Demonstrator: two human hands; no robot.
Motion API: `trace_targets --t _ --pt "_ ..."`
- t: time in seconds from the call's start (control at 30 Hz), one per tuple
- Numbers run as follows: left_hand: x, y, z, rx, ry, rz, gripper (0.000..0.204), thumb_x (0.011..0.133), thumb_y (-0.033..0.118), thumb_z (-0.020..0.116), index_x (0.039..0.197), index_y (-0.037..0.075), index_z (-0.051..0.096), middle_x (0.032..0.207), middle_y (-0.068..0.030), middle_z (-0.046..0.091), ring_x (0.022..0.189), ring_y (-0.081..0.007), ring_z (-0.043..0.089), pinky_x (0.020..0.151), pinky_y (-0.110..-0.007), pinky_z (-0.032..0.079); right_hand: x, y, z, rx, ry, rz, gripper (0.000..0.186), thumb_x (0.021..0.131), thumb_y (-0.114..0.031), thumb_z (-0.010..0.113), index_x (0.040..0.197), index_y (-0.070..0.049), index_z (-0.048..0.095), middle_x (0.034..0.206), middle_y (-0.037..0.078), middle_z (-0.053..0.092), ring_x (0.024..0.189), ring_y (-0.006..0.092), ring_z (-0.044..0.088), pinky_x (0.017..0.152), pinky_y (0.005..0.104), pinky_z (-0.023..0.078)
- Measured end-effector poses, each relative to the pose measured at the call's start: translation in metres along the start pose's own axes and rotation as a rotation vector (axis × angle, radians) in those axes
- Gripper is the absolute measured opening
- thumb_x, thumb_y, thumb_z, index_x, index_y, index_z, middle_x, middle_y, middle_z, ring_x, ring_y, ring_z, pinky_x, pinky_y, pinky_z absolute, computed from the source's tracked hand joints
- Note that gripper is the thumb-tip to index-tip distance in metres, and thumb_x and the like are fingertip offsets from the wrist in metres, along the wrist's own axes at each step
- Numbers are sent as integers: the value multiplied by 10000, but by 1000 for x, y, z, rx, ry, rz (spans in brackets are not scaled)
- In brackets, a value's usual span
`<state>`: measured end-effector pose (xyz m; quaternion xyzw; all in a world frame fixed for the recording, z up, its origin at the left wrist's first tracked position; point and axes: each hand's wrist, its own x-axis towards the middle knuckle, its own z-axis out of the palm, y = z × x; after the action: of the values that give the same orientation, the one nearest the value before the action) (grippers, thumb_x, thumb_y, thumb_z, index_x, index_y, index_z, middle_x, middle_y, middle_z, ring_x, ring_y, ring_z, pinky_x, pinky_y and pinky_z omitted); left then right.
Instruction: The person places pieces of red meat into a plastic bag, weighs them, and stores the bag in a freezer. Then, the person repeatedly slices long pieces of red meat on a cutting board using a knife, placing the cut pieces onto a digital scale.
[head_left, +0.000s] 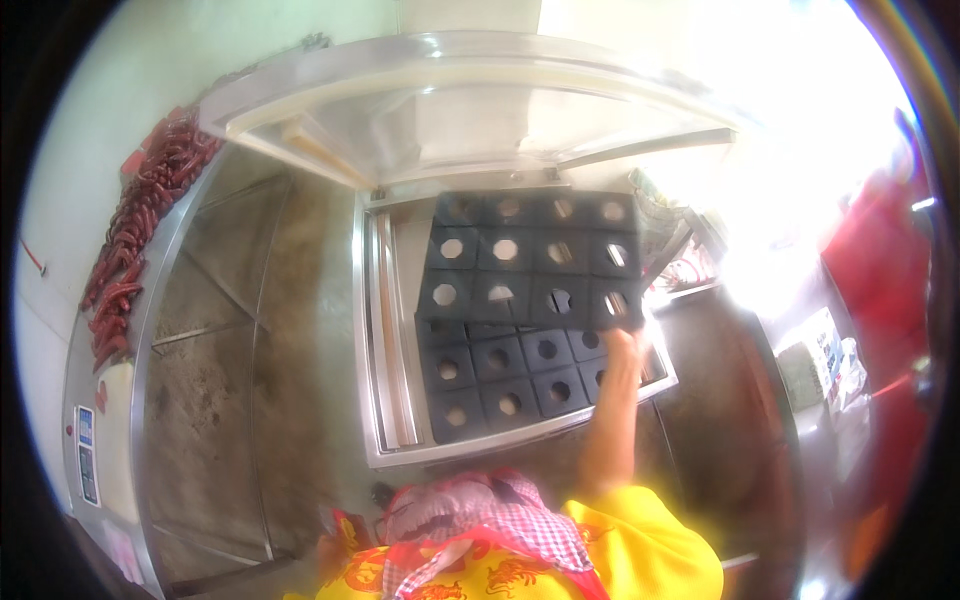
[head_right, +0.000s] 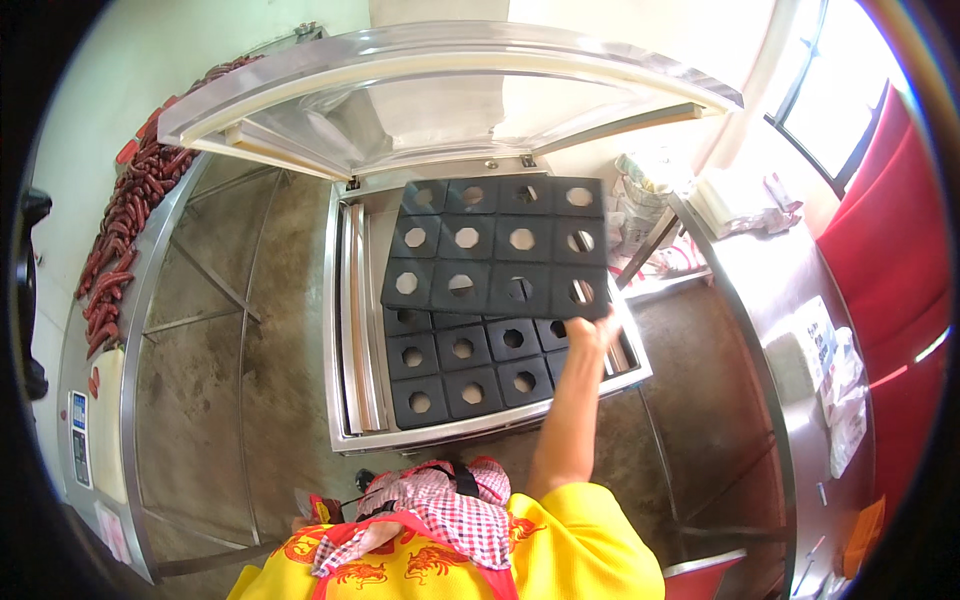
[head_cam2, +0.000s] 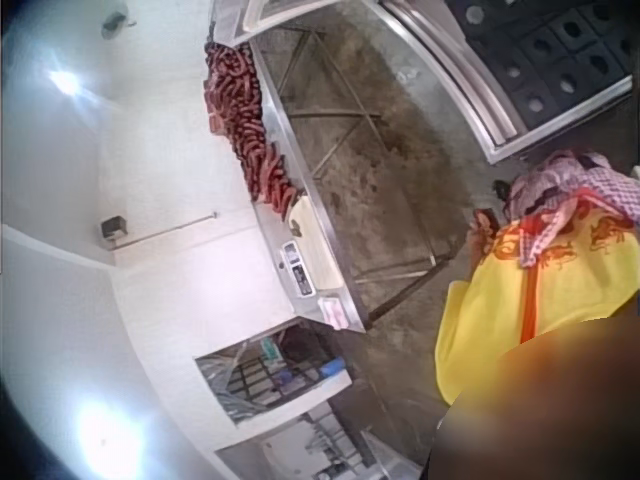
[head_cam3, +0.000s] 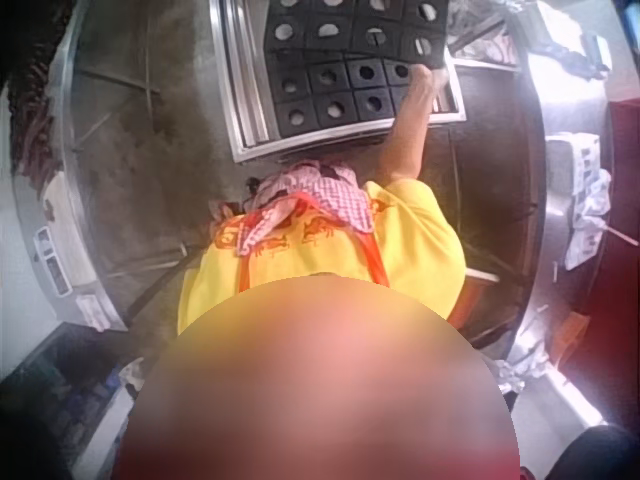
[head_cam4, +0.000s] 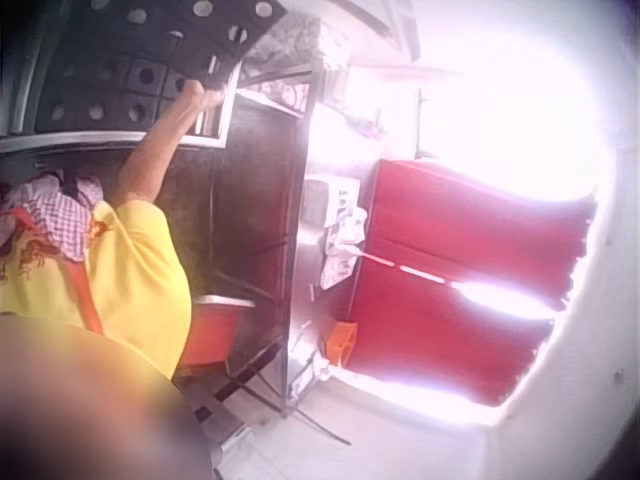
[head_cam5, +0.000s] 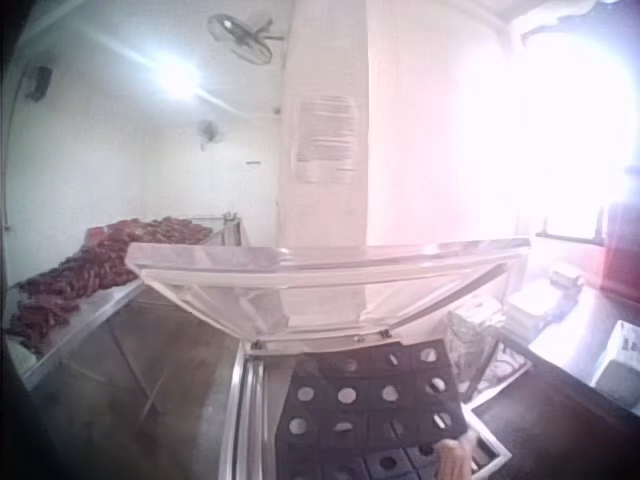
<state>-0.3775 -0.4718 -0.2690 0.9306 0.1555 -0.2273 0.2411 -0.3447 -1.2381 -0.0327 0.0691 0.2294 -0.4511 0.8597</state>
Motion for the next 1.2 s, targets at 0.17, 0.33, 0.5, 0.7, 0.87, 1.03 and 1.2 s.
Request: trace_targets --t 0.17,0.33,0.5,0.7,0.87,1.03,1.2 --pt "-15 5 -9 9 30 -36 366 831 316 699 777 -44 656 694 -209 646 648 -326 651 583 -437 477 114 78 6 -14 64 -9 356 896 -225 450 1100 12 619 1045 177 656 1064 318 597 879 563 497" --pt "-40 11 -9 14 47 -96 365 828 316 703 773 -42 657 691 -208 646 648 -329 650 584 -438 478 107 95 46 -933 347 -310 507 918 -328 489 1277 29 510 1284 225 537 1187 360 536 1001 540 406" --pt "-50 15 -9 31 46 -131 364 824 316 707 769 -40 658 689 -208 645 647 -332 650 584 -439 478 37 154 45 -2064 -566 -831 764 783 -433 696 1426 -142 403 1527 218 242 1421 404 173 1068 641 214" --pt "-53 23 -12 50 49 -140 362 820 315 711 764 -38 660 685 -207 644 647 -335 649 585 -441 479 21 211 20 -2723 -801 -244 855 746 -538 718 1467 -255 357 1569 198 123 1406 537 40 1079 684 108" --pt "-54 19 -11 55 73 -127 361 817 315 715 760 -37 661 683 -206 644 646 -338 649 586 -442 479 30 208 30 -2792 -769 -125 858 750 -527 715 1474 -254 344 1569 196 125 1415 515 45 1084 680 120" --pt "-57 7 -8 45 153 -44 360 814 315 719 757 -35 662 680 -206 643 646 -341 648 586 -443 479 23 199 18 -2786 -797 -177 853 755 -535 707 1474 -251 346 1561 216 133 1417 507 64 1084 677 125" --pt "-82 34 -39 -49 361 213 325 887 284 623 794 -26 654 669 -204 603 607 -339 595 565 -446 437 -34 168 -29 -2548 -849 -624 896 805 -614 612 1468 -89 315 1546 263 129 1412 512 75 1061 705 92"
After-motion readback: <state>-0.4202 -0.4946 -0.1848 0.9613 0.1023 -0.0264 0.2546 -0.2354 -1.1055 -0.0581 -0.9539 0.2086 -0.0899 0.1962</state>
